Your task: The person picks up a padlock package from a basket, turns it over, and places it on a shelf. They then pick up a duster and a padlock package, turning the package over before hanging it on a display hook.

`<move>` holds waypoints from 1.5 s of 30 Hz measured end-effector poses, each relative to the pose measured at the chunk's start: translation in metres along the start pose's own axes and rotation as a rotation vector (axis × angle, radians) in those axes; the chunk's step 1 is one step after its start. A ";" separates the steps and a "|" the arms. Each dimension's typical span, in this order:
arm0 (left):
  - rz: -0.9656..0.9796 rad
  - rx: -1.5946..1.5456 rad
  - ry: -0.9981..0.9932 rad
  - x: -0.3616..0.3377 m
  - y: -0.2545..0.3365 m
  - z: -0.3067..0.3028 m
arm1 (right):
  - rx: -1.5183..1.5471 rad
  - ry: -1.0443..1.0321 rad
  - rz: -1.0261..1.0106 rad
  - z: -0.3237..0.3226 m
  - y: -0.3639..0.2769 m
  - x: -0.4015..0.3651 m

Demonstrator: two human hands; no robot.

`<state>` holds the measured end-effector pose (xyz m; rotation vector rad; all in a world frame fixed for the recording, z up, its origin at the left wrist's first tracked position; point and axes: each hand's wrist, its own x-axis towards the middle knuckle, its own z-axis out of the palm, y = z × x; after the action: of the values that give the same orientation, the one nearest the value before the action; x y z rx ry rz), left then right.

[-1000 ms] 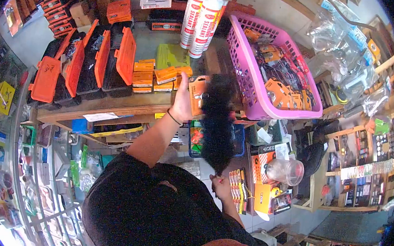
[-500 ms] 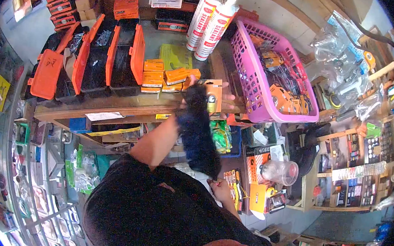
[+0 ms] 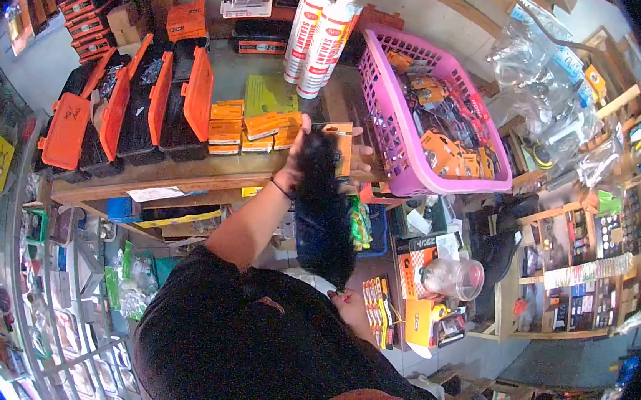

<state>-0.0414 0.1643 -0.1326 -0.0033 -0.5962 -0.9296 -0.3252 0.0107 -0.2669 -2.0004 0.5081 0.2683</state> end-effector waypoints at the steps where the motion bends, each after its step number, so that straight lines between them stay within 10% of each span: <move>1: 0.009 0.036 -0.014 0.003 0.000 -0.001 | 0.067 -0.010 0.023 -0.006 -0.002 0.002; 4: 0.103 -0.218 0.315 0.011 -0.005 0.007 | 0.084 -0.038 0.019 -0.015 -0.019 0.002; 9: -0.022 0.074 0.108 0.013 -0.006 0.001 | -0.026 0.003 -0.076 -0.025 -0.004 0.022; 12: 0.185 0.330 0.569 0.015 -0.013 -0.002 | 0.032 0.026 -0.094 -0.019 0.013 0.031; 16: 0.008 0.102 0.035 0.012 -0.007 -0.017 | -0.066 -0.087 -0.073 -0.031 -0.022 0.022; 19: 0.233 0.258 0.507 0.016 -0.016 -0.004 | 0.070 -0.116 -0.077 -0.028 -0.010 0.029; 20: 0.148 -0.301 0.248 0.012 -0.010 -0.005 | 0.225 -0.115 -0.079 -0.025 -0.006 0.030; 24: 0.003 0.198 -0.025 0.020 -0.006 -0.013 | -0.102 -0.031 -0.235 -0.026 0.019 0.040; 27: 0.139 -0.115 0.342 0.012 -0.012 0.003 | 0.079 -0.095 -0.062 -0.024 0.031 0.050; 28: 0.206 0.455 0.673 0.012 -0.013 -0.015 | 0.059 -0.050 -0.117 -0.021 0.035 0.051; 33: -0.083 0.103 -0.082 0.022 -0.008 -0.005 | 0.118 0.007 -0.259 -0.030 -0.026 0.022; 35: 0.063 0.186 0.369 0.012 -0.013 0.010 | 0.185 -0.032 -0.156 -0.025 0.002 0.037; 41: -0.038 0.131 0.038 0.013 -0.007 -0.022 | 0.083 -0.075 -0.171 -0.025 0.013 0.041; 43: 0.081 0.235 0.402 0.012 -0.015 0.005 | 0.083 -0.094 -0.135 -0.027 0.019 0.043; 45: 0.165 -0.188 0.333 0.015 -0.012 0.003 | 0.104 -0.023 -0.143 -0.019 0.018 0.043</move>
<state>-0.0450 0.1466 -0.1261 -0.0639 -0.1955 -0.8006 -0.2959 -0.0236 -0.2896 -1.9194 0.3553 0.1727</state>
